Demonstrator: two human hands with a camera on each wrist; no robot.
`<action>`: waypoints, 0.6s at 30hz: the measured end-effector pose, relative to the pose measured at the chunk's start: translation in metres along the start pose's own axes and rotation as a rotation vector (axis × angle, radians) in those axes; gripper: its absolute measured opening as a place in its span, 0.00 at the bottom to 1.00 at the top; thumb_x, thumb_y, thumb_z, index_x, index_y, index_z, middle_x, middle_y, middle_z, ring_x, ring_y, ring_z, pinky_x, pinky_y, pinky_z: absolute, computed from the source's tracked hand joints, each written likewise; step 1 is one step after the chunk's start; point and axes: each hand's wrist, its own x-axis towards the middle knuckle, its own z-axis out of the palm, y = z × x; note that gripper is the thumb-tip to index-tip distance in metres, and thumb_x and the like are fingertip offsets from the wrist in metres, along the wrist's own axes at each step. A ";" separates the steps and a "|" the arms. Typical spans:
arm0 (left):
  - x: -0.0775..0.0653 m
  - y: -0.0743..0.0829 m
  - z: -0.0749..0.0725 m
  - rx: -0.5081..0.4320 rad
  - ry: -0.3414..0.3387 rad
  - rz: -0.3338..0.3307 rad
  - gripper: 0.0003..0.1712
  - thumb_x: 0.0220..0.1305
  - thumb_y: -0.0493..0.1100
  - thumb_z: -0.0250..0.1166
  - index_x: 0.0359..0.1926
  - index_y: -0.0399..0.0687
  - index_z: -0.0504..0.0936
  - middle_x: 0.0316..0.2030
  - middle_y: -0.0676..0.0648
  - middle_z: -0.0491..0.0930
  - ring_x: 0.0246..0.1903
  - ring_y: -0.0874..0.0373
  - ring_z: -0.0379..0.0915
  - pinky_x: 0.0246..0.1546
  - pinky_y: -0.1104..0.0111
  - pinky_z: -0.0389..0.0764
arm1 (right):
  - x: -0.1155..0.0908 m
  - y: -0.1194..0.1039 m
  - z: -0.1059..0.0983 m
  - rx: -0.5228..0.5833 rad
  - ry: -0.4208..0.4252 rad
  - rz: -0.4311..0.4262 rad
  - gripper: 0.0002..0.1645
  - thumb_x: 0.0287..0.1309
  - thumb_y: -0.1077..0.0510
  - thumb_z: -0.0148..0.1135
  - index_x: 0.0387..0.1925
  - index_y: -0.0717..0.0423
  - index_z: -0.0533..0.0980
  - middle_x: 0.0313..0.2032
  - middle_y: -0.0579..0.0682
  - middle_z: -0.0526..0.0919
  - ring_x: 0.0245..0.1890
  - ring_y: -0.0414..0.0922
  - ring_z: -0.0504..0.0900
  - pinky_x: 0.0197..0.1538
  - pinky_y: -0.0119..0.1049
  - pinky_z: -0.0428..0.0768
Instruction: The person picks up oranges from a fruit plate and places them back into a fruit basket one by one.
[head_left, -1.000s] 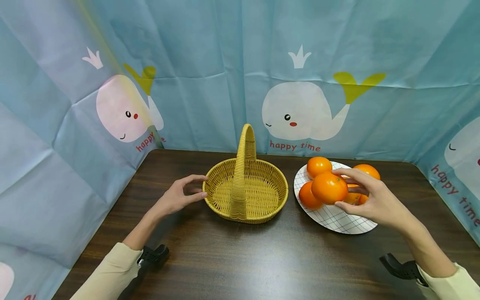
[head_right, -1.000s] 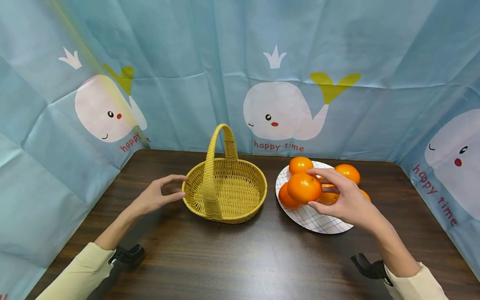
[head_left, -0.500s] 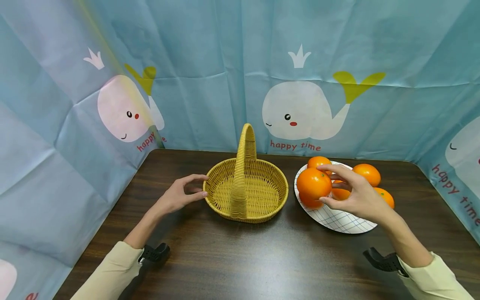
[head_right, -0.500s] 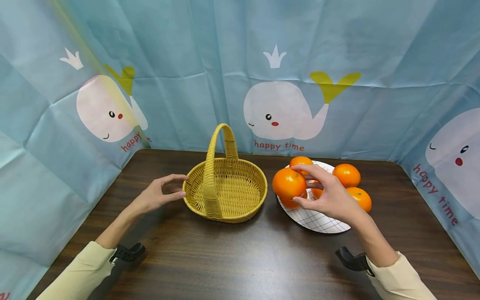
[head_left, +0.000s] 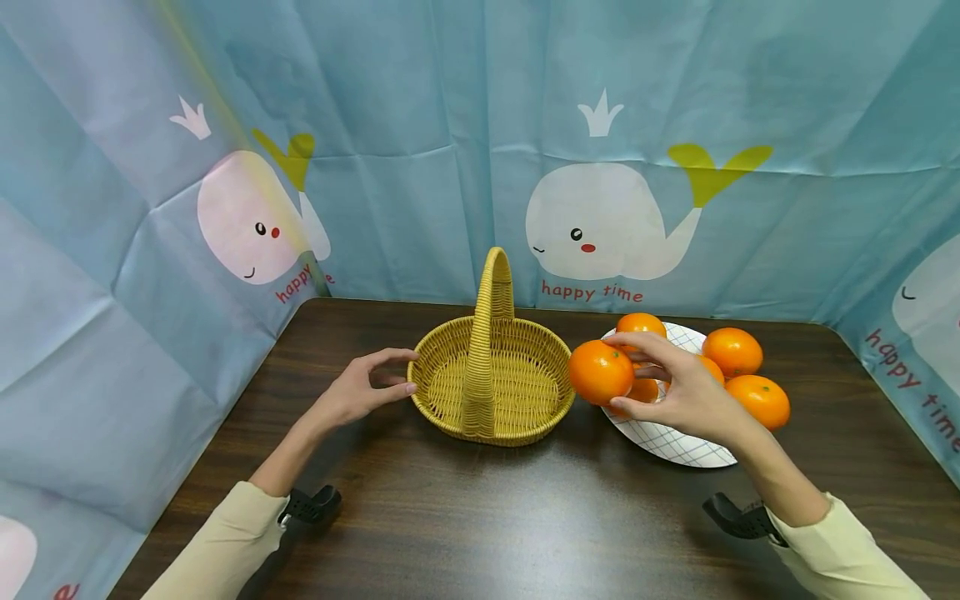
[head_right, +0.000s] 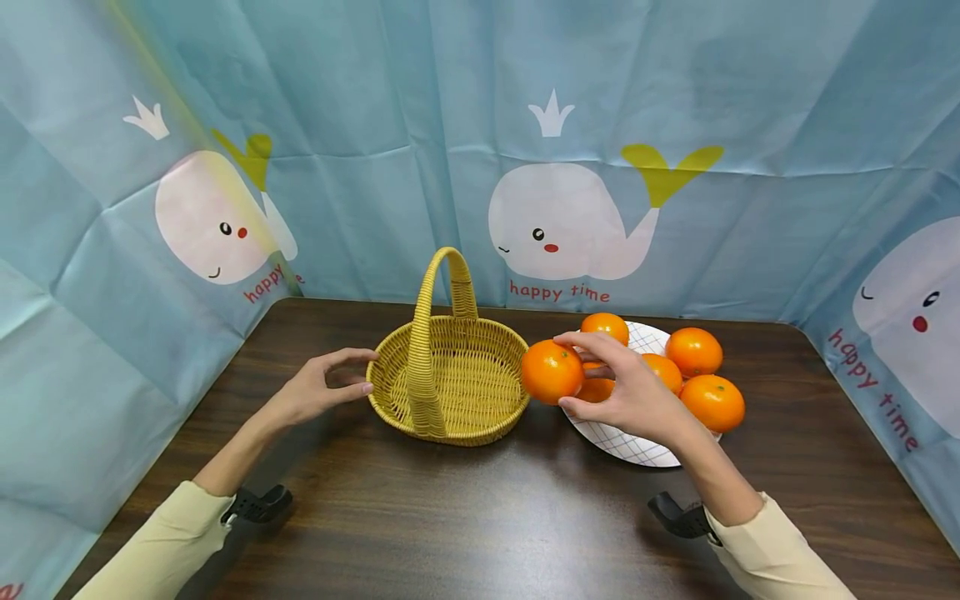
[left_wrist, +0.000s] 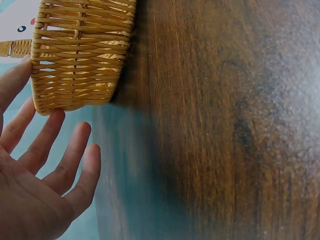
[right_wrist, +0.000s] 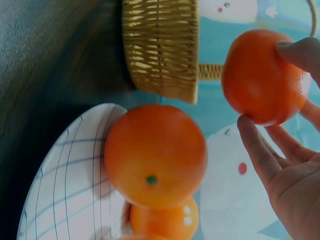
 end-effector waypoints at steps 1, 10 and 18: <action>0.000 0.000 0.000 0.000 0.000 0.000 0.29 0.69 0.39 0.70 0.67 0.38 0.74 0.65 0.37 0.72 0.53 0.37 0.79 0.51 0.59 0.82 | 0.001 0.000 0.002 -0.001 -0.002 0.008 0.44 0.48 0.64 0.81 0.67 0.46 0.72 0.62 0.43 0.75 0.51 0.48 0.82 0.54 0.32 0.80; 0.001 0.001 0.000 0.001 0.002 -0.005 0.29 0.69 0.40 0.70 0.67 0.38 0.74 0.65 0.37 0.72 0.54 0.38 0.78 0.52 0.57 0.81 | 0.017 0.002 0.020 0.025 -0.022 -0.040 0.42 0.50 0.62 0.81 0.67 0.48 0.73 0.62 0.45 0.74 0.55 0.48 0.79 0.53 0.40 0.82; 0.000 0.000 0.000 0.006 0.002 -0.007 0.29 0.69 0.40 0.69 0.67 0.39 0.74 0.64 0.37 0.73 0.54 0.37 0.78 0.52 0.56 0.81 | 0.029 -0.004 0.041 0.010 -0.011 -0.105 0.43 0.44 0.71 0.81 0.63 0.59 0.74 0.60 0.53 0.75 0.55 0.48 0.77 0.50 0.47 0.84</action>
